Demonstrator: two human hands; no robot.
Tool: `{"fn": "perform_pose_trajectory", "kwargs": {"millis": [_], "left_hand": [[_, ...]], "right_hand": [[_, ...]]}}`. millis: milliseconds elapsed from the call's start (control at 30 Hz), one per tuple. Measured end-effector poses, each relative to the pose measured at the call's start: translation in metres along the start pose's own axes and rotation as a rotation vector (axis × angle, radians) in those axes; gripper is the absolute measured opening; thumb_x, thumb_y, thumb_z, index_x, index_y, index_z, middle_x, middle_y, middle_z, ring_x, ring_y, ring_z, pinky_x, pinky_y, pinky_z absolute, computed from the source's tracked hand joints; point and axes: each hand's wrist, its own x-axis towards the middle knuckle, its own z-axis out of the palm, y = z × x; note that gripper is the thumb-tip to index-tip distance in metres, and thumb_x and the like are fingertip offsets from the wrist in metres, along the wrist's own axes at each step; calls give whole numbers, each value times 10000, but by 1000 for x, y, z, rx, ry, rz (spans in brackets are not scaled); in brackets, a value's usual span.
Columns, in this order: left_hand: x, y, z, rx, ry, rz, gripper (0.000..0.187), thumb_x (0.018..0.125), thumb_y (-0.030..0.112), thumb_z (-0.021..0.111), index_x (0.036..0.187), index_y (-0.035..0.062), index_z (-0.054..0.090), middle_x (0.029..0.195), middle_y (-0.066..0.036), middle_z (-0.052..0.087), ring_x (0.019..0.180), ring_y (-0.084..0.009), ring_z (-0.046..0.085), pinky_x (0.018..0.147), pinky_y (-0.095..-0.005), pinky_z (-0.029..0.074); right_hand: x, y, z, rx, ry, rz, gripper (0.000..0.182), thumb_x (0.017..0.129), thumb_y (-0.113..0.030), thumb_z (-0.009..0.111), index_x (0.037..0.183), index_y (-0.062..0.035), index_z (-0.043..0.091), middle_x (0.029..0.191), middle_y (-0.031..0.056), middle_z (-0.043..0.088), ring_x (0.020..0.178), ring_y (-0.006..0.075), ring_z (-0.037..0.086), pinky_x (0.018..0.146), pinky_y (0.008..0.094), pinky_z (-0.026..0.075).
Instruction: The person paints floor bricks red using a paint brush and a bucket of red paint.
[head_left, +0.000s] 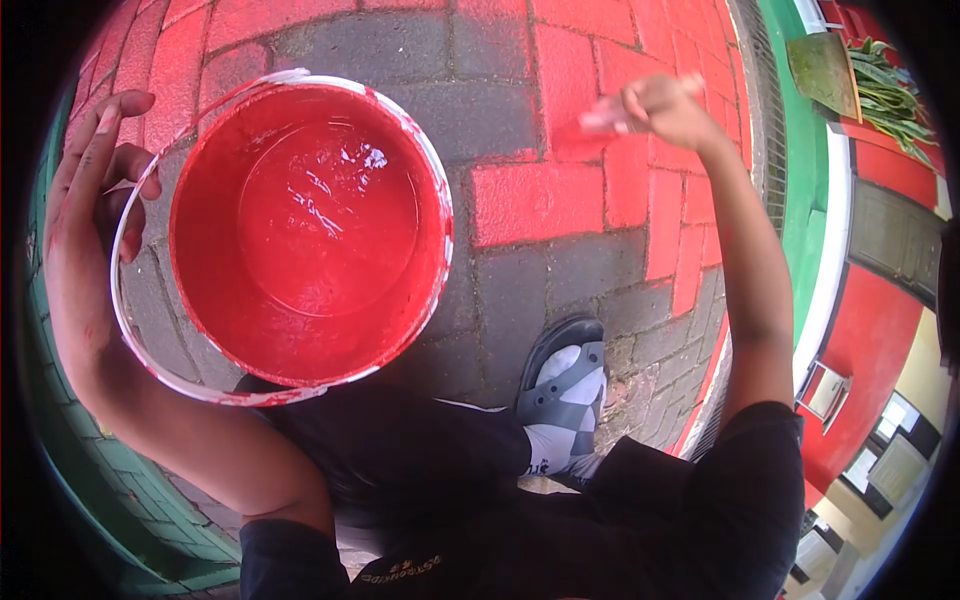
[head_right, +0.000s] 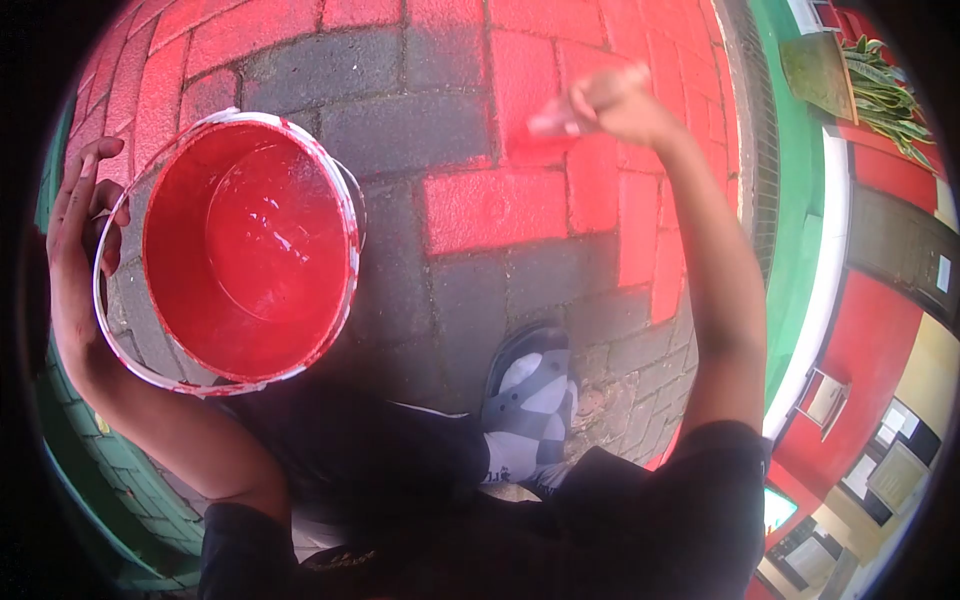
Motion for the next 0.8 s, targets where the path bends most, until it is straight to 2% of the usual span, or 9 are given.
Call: {"fn": "perform_pose_trajectory", "kwargs": {"millis": [133,233,300,333,400,500,633,700,800], "left_hand": [[8,-6,-1,2,79,-7,332,1023,265,440,1251,88,603,735,-13,526,652,-41,509,592,-167,391],[13,-24,-4,12,92,187,450,1012,421,448,1294,92,569,818,-14,552,684,-49,483,713,-168,401],[11,-13,-4,-107,12,-4,337,1019,245,450,1278,105,614,802,-25,586,749,-61,568,676,-167,453],[7,0,0,-108,12,-1,337,1019,245,450,1278,105,614,802,-25,586,749,-61,568,676,-167,453],[-3,25,8,54,66,-36,347,992,284,380,1088,50,618,762,-65,550,705,-150,582,583,-297,465],[-3,21,0,46,16,36,369,1016,319,401,1130,29,598,780,-83,606,663,-131,630,437,-198,408],[1,7,-13,-126,-98,116,351,1018,301,436,1117,-5,576,722,-96,610,541,-101,506,458,-207,304],[-2,-8,-11,-32,121,180,338,1015,254,462,1274,102,616,811,-19,587,708,-47,542,645,-151,415],[-5,-7,-14,-61,92,176,329,1003,267,484,1240,96,636,774,1,551,593,-34,423,571,-159,333]], "right_hand": [[70,-3,-42,55,-39,-121,234,840,111,502,693,-39,400,1196,190,659,1186,264,595,910,339,514],[82,-22,-40,-142,371,-313,238,860,94,546,680,-48,483,1141,189,663,1184,280,596,903,346,534],[93,10,-31,449,492,-493,291,822,155,536,646,-57,442,1108,187,671,1069,260,646,891,351,531],[86,31,-22,-53,452,-405,229,856,85,486,672,-31,415,1239,207,631,1179,273,599,954,329,482],[60,49,26,247,383,-460,227,854,75,468,650,-19,440,1244,210,629,1212,284,579,1002,334,445],[-5,37,79,339,339,-295,193,784,106,425,631,-5,460,1227,200,643,1243,296,558,1014,345,434],[-69,35,126,286,243,-143,231,799,116,418,605,-4,455,1198,201,656,1246,292,559,1025,354,435],[-95,21,137,221,188,-90,248,817,109,435,596,-3,448,1183,198,662,1228,287,574,1014,352,449],[-113,10,133,316,87,-3,266,823,103,492,585,3,431,1151,195,675,1189,267,605,967,335,484]]}}
